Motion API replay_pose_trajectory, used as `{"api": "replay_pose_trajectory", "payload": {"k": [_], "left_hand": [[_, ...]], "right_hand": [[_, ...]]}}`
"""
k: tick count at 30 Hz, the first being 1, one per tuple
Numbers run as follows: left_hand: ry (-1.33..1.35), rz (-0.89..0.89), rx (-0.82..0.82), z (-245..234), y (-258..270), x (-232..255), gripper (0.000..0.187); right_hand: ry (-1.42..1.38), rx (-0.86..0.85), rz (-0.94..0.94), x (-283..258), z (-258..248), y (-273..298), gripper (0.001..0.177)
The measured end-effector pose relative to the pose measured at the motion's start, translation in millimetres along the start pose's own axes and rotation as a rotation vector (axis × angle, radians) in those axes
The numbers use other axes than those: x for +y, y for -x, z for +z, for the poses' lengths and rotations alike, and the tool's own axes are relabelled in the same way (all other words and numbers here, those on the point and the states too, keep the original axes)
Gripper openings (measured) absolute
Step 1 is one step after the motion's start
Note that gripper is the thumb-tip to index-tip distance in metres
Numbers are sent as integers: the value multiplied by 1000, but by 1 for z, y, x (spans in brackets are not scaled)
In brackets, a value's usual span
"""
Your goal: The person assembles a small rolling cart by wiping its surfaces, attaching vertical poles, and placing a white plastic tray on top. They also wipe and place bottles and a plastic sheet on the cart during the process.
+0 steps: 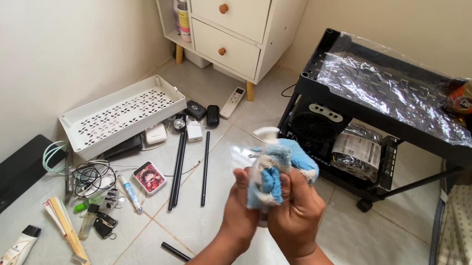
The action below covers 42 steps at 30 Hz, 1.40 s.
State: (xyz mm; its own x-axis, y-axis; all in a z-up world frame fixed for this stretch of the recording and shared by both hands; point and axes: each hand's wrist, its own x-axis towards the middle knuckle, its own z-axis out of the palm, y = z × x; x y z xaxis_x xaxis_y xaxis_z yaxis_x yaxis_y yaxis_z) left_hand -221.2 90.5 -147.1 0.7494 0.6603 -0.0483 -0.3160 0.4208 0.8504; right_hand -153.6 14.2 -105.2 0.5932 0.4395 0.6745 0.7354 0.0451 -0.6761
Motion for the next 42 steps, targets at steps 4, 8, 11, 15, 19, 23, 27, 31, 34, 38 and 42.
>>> {"api": "replay_pose_trajectory", "payload": {"k": [4,8,11,15,19,23,27,31,34,38,42], "left_hand": [[351,-160,80,-19,-10,18,82],[536,-171,196,-37,-26,38,77],[506,-121,36,-46,-31,50,79],[617,-185,-52,-49,-32,62,77],[677,-228,-97,-48,-31,69,66],[661,-281,25,-43,-33,70,54],[669,-181,-116,-35,-33,63,54],[774,-271,-186,-28,-21,52,53],[713,-239,-217,-26,-20,59,53],[585,-167,-208,-28,-21,69,57],[179,-136,-295,-35,-17,76,57]], "right_hand": [[49,-146,33,4,9,10,18],[-62,-142,312,18,14,0,17],[-358,-37,548,37,7,-23,27],[-952,7,823,54,-12,-39,37],[-1227,-152,795,48,-26,-44,40],[-960,-291,628,12,-8,-39,39],[78,-356,-149,-12,22,-21,79],[34,-357,-115,-2,11,-18,68],[91,-287,-100,0,2,-18,63],[-237,-212,139,3,0,-10,45],[-681,-19,523,28,0,-24,45]]}}
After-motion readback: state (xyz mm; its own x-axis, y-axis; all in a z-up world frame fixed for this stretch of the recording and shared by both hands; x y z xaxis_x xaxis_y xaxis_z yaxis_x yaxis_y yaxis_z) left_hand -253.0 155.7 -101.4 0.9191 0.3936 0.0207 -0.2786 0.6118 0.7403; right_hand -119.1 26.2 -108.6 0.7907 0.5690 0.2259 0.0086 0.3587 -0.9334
